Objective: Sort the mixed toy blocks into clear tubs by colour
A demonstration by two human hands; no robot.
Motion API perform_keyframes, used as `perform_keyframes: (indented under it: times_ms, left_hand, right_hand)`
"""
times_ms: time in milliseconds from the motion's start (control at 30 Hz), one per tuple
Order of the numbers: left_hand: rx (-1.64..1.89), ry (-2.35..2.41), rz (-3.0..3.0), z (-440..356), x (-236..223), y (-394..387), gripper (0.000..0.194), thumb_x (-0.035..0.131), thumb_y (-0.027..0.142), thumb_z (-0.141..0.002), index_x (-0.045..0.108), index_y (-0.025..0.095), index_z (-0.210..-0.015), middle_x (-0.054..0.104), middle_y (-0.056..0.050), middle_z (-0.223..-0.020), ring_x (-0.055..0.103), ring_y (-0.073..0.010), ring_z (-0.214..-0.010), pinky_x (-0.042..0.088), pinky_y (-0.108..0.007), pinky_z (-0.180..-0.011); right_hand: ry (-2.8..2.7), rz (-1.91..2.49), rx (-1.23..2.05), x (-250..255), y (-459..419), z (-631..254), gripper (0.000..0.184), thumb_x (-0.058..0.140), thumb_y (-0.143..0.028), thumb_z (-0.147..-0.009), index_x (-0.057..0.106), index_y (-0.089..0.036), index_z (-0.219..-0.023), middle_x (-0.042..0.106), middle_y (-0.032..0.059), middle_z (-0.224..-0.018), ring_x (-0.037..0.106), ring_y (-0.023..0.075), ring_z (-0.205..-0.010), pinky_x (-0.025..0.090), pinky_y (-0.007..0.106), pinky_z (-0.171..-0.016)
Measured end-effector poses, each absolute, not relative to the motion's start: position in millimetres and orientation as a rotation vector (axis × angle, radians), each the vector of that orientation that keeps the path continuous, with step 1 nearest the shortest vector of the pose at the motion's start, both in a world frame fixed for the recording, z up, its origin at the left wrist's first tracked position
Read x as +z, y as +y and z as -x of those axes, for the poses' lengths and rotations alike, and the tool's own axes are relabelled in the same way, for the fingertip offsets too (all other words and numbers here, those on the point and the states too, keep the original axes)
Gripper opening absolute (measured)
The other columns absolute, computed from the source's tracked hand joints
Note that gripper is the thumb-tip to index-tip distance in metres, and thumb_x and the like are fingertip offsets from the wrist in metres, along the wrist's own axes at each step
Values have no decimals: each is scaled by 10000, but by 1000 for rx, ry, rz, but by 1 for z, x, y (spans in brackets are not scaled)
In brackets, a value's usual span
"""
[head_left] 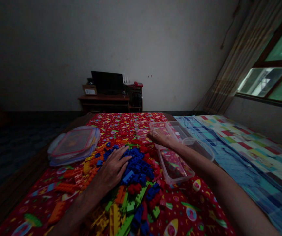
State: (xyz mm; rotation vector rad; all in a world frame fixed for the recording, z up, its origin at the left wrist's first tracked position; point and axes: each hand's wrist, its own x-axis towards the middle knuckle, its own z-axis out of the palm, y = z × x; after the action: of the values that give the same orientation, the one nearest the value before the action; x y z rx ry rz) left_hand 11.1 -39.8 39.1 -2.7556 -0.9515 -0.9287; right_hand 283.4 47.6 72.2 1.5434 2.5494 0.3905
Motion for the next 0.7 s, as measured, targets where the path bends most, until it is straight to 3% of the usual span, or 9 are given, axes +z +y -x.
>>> perform_keyframes:
  times_ms: [533,700]
  left_hand:
    - [-916,-938,2756,-9,36,-40,295,389,227,-932,614,203,-1121,464,-91,-1406,382,-236,-1332,342,-480,-1105]
    - [-910,-968,2754,-9,40,-42,334,383,251,-941,548,219,-1231,449,-81,-1422,378,-226,-1336,314,-487,-1116]
  right_hand:
    - [2515,-1613,366,81,49,-273,286,376,-36,-878,618,-74,-1024,666,164,-985,617,203,-887,439,288,-765]
    - [2622,-1637,354,84,31,-267,265,379,-191,-954,582,-76,-1080,640,165,-1031,582,183,-898,413,268,-760]
